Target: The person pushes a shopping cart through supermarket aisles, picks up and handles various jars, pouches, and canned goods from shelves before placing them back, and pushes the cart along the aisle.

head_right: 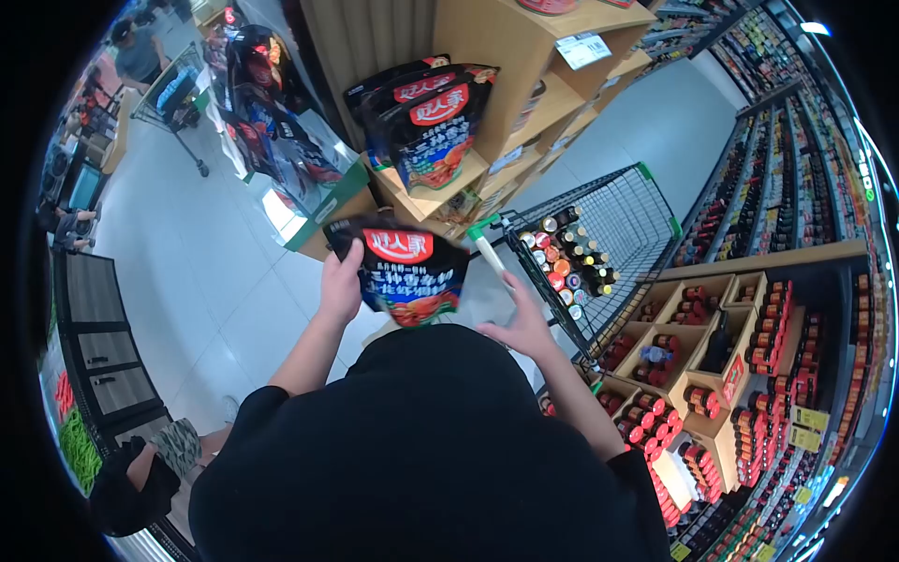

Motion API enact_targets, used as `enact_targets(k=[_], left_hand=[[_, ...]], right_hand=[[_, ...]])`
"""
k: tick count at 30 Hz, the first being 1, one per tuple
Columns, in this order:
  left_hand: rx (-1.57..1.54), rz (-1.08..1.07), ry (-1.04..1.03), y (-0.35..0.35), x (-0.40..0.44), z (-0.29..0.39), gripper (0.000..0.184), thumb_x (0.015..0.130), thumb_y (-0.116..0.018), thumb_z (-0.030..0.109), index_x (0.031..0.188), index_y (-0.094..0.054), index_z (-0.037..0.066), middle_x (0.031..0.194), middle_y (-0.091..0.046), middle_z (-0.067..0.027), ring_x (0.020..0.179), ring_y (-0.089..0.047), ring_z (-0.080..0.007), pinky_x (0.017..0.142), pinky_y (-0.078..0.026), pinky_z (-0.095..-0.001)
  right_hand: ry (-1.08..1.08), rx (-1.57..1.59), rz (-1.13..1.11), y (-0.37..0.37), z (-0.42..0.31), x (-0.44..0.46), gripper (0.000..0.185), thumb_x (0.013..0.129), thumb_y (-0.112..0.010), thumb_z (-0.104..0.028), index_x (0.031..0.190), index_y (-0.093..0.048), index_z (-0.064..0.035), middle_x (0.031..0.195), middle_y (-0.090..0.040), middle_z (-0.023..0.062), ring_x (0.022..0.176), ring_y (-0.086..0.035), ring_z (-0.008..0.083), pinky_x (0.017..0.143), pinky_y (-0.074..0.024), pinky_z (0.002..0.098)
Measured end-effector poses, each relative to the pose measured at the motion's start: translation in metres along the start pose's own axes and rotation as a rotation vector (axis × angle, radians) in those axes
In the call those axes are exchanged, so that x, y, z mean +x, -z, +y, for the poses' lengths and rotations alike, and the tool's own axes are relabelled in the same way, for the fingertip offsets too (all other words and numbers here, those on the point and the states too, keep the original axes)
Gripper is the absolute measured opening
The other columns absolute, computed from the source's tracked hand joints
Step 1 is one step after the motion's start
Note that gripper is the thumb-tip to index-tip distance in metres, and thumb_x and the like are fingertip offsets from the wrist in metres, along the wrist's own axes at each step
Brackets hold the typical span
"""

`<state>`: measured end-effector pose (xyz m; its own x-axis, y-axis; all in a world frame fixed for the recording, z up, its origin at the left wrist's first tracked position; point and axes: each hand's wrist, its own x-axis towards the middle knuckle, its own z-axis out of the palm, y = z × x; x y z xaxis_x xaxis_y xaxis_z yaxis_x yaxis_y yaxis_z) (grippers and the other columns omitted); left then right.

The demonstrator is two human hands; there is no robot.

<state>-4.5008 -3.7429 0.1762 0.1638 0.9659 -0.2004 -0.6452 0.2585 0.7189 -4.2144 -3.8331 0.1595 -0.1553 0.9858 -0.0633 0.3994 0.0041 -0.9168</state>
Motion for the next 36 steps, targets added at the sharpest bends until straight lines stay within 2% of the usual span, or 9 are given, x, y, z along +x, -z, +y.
enact_targets(k=[7, 13, 16, 18, 22, 25, 30, 32, 36], left_hand=[[-0.154, -0.358, 0.084, -0.061, 0.018, 0.021, 0.042, 0.101, -0.056, 0.017, 0.139, -0.045, 0.005, 0.133, -0.058, -0.0076, 0.123, -0.055, -0.0187, 0.107, -0.042, -0.0376], [-0.095, -0.294, 0.592, -0.084, 0.012, 0.004, 0.048, 0.092, -0.065, 0.006, 0.136, -0.047, 0.0, 0.128, -0.062, -0.0143, 0.119, -0.061, -0.0247, 0.104, -0.048, -0.042], [-0.352, -0.446, 0.933, -0.084, 0.025, -0.008, 0.042, 0.096, -0.058, 0.012, 0.134, -0.05, -0.002, 0.128, -0.061, -0.0214, 0.115, -0.064, -0.0314, 0.102, -0.05, -0.046], [-0.537, -0.494, 1.231, -0.083, 0.03, -0.018, 0.042, 0.098, -0.052, 0.012, 0.135, -0.048, -0.008, 0.128, -0.061, -0.0246, 0.115, -0.064, -0.0331, 0.101, -0.051, -0.0462], [-0.543, -0.496, 1.298, -0.089, 0.036, -0.031, 0.041, 0.098, -0.052, 0.013, 0.135, -0.049, -0.006, 0.131, -0.06, -0.0247, 0.116, -0.064, -0.0322, 0.102, -0.05, -0.0454], [-0.471, -0.446, 1.164, -0.102, 0.033, -0.028, 0.04, 0.099, -0.052, 0.013, 0.135, -0.048, -0.005, 0.129, -0.061, -0.0222, 0.115, -0.064, -0.0309, 0.1, -0.052, -0.0445], [0.248, -0.39, 0.4, -0.115, 0.022, -0.023, 0.034, 0.099, -0.061, 0.019, 0.126, -0.056, -0.001, 0.115, -0.068, -0.0128, 0.103, -0.066, -0.0184, 0.093, -0.053, -0.0365], [0.6, -0.563, 0.093, -0.096, 0.019, -0.029, 0.028, 0.099, -0.063, 0.02, 0.117, -0.065, -0.001, 0.105, -0.07, -0.008, 0.096, -0.062, -0.011, 0.087, -0.052, -0.032], [1.155, -0.609, 0.045, -0.03, 0.016, -0.045, 0.029, 0.096, -0.055, 0.012, 0.121, -0.069, 0.016, 0.107, -0.071, -0.0152, 0.098, -0.068, -0.033, 0.082, -0.053, -0.0384]], right_hand=[[-0.17, 0.281, 0.122, 0.015, -0.05, 0.018, 0.038, 0.093, -0.071, -0.024, 0.121, -0.062, 0.0009, 0.114, -0.069, 0.0087, 0.098, -0.067, 0.0134, 0.089, -0.0498, 0.0288], [-0.402, 0.69, 0.075, 0.037, -0.125, -0.022, 0.048, 0.102, -0.054, -0.029, 0.139, -0.045, 0.0007, 0.121, -0.065, 0.0154, 0.095, -0.071, 0.0224, 0.068, -0.061, 0.0322], [-0.316, 0.945, -0.214, 0.054, -0.146, -0.035, 0.063, 0.105, -0.041, -0.043, 0.146, -0.032, 0.0032, 0.127, -0.06, 0.024, 0.099, -0.07, 0.0407, 0.063, -0.0634, 0.0348], [-0.26, 1.053, -0.229, 0.057, -0.142, -0.039, 0.069, 0.104, -0.039, -0.048, 0.149, -0.027, 0.003, 0.129, -0.059, 0.0252, 0.099, -0.07, 0.042, 0.063, -0.0633, 0.0356], [-0.244, 1.109, -0.019, 0.061, -0.122, -0.042, 0.069, 0.104, -0.034, -0.052, 0.147, -0.03, 0.0016, 0.128, -0.061, 0.0191, 0.104, -0.069, 0.0321, 0.069, -0.0623, 0.0385], [-0.198, 1.023, 0.218, 0.059, -0.104, -0.039, 0.054, 0.105, -0.041, -0.037, 0.144, -0.036, 0.0003, 0.125, -0.063, 0.0142, 0.109, -0.066, 0.0227, 0.082, -0.0587, 0.035], [-0.142, 0.545, 0.352, 0.063, -0.081, -0.019, 0.049, 0.088, -0.07, 0.005, 0.132, -0.05, 0.001, 0.12, -0.066, 0.0099, 0.106, -0.063, 0.0144, 0.093, -0.051, 0.0309], [-0.201, 0.474, 0.377, 0.051, -0.071, -0.011, 0.039, 0.084, -0.074, 0.002, 0.12, -0.06, 0.0016, 0.11, -0.069, 0.0067, 0.099, -0.064, 0.0129, 0.089, -0.0505, 0.029], [-0.303, -0.034, 0.222, 0.03, 0.009, -0.016, 0.041, 0.078, -0.081, -0.014, 0.113, -0.065, 0.0006, 0.111, -0.069, 0.0105, 0.1, -0.065, 0.0168, 0.086, -0.0498, 0.031]])
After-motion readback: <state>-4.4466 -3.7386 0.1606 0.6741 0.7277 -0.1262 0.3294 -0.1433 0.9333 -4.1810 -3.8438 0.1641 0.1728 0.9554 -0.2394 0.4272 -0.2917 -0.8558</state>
